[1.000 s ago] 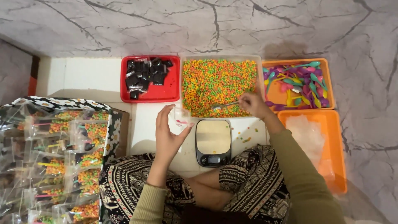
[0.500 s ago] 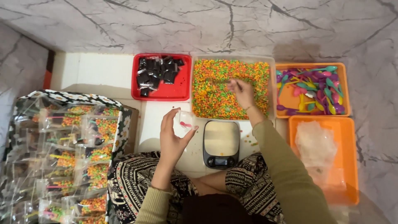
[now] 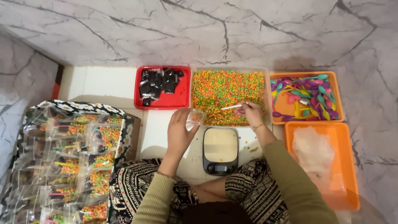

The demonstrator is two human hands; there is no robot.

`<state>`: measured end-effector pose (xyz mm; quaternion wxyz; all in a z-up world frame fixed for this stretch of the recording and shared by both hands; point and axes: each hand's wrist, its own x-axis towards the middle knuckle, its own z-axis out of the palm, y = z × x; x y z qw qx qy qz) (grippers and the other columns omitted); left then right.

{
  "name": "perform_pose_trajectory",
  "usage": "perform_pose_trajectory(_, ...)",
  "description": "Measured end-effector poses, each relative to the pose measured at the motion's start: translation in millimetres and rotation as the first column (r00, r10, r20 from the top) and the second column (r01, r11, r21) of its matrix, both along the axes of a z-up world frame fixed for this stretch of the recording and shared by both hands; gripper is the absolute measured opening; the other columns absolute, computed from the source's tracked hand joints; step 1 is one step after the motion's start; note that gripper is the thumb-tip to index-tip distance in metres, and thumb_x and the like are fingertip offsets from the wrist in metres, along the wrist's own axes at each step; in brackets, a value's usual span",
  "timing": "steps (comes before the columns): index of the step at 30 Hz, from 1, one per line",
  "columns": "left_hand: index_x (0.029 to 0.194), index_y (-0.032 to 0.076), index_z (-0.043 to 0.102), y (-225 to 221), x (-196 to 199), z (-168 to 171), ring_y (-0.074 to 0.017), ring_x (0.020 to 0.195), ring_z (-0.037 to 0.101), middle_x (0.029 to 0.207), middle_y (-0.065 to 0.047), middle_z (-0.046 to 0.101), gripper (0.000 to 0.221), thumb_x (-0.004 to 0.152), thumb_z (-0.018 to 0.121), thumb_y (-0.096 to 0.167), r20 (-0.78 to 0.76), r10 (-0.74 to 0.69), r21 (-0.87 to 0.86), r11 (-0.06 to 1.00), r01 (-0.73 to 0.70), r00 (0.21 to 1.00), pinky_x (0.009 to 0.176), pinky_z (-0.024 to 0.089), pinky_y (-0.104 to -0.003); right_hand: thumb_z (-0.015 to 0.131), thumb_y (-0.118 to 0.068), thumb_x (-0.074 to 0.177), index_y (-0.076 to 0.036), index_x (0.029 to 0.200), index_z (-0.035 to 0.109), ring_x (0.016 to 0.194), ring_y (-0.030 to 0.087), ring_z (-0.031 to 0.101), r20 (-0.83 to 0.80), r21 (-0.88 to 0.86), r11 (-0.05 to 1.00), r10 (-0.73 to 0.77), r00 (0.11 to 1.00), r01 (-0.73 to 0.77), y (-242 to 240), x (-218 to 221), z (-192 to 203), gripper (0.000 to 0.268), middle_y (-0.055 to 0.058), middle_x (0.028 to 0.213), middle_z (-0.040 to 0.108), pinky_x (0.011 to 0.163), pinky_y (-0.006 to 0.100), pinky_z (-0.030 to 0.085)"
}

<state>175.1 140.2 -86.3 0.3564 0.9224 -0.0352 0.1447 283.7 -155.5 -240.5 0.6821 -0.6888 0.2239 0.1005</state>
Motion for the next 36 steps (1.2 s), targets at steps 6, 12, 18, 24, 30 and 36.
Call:
perform_pose_trajectory(6, 0.126, 0.006, 0.062, -11, 35, -32, -0.0356, 0.116, 0.061, 0.115, -0.014, 0.064, 0.088, 0.046, 0.097, 0.02, 0.113, 0.011, 0.238, 0.971, -0.038, 0.994, 0.104, 0.048, -0.044, 0.063, -0.02, 0.103, 0.0, 0.104, 0.073, 0.07, 0.02, 0.076, 0.166, -0.042, 0.995, -0.079, 0.983, 0.087, -10, 12, 83, 0.023, 0.017, 0.081, 0.073, 0.064, 0.03, 0.068)
perform_pose_trajectory(12, 0.119, 0.007, 0.065, -32, 64, -50, -0.0365, 0.105, 0.067, 0.108, -0.013, 0.066, 0.072, 0.054, 0.085, 0.03, 0.055, 0.073, 0.211, 0.974, -0.083, 0.996, 0.094, 0.054, -0.045, 0.061, -0.017, 0.105, 0.004, 0.098, 0.073, 0.064, 0.021, 0.074, 0.366, -0.109, 0.992, -0.014, 0.931, 0.057, 10, 6, 168, 0.025, 0.018, 0.076, 0.071, 0.058, 0.029, 0.067)
perform_pose_trajectory(18, 0.123, 0.012, 0.063, -46, 80, -57, -0.0403, 0.105, 0.067, 0.109, -0.012, 0.065, 0.075, 0.058, 0.091, 0.036, -0.132, 0.06, -0.007, 0.998, -0.061, 0.989, 0.09, 0.056, -0.049, 0.067, -0.013, 0.103, -0.003, 0.101, 0.078, 0.068, 0.027, 0.073, 0.648, -0.601, 0.798, 0.452, 0.613, 0.047, 48, -24, 220, 0.015, 0.013, 0.073, 0.072, 0.051, 0.031, 0.061)
perform_pose_trajectory(24, 0.112, 0.014, 0.071, -33, 71, -40, -0.0337, 0.095, 0.07, 0.095, -0.008, 0.07, 0.041, 0.076, 0.085, 0.025, -0.007, 0.095, -0.077, 0.993, -0.095, 0.995, 0.086, 0.056, -0.041, 0.065, -0.011, 0.105, -0.006, 0.104, 0.078, 0.069, 0.022, 0.071, 0.786, -0.572, 0.76, 0.399, 0.473, 0.309, 38, -43, 201, 0.014, 0.005, 0.077, 0.071, 0.057, 0.031, 0.058)
perform_pose_trajectory(30, 0.121, 0.008, 0.067, -16, 62, -37, -0.0369, 0.107, 0.066, 0.109, -0.014, 0.068, 0.061, 0.065, 0.091, 0.018, 0.101, 0.132, -0.032, 0.991, -0.13, 0.986, 0.096, 0.053, -0.045, 0.06, -0.023, 0.107, -0.008, 0.076, 0.067, 0.057, 0.03, 0.064, 0.54, -0.769, 0.612, 0.464, 0.702, 0.186, 23, -43, 111, 0.035, 0.009, 0.056, 0.059, 0.052, 0.037, 0.048)
perform_pose_trajectory(36, 0.129, 0.003, 0.063, -7, 52, -27, -0.0383, 0.118, 0.06, 0.121, -0.018, 0.064, 0.08, 0.056, 0.095, 0.013, 0.075, 0.08, 0.085, 0.993, -0.086, 0.994, 0.108, 0.045, -0.045, 0.064, -0.025, 0.102, -0.006, 0.091, 0.078, 0.078, 0.037, 0.074, 0.207, -0.479, 0.876, 0.175, 0.962, -0.056, 61, -56, 39, 0.027, 0.019, 0.076, 0.074, 0.064, 0.045, 0.059)
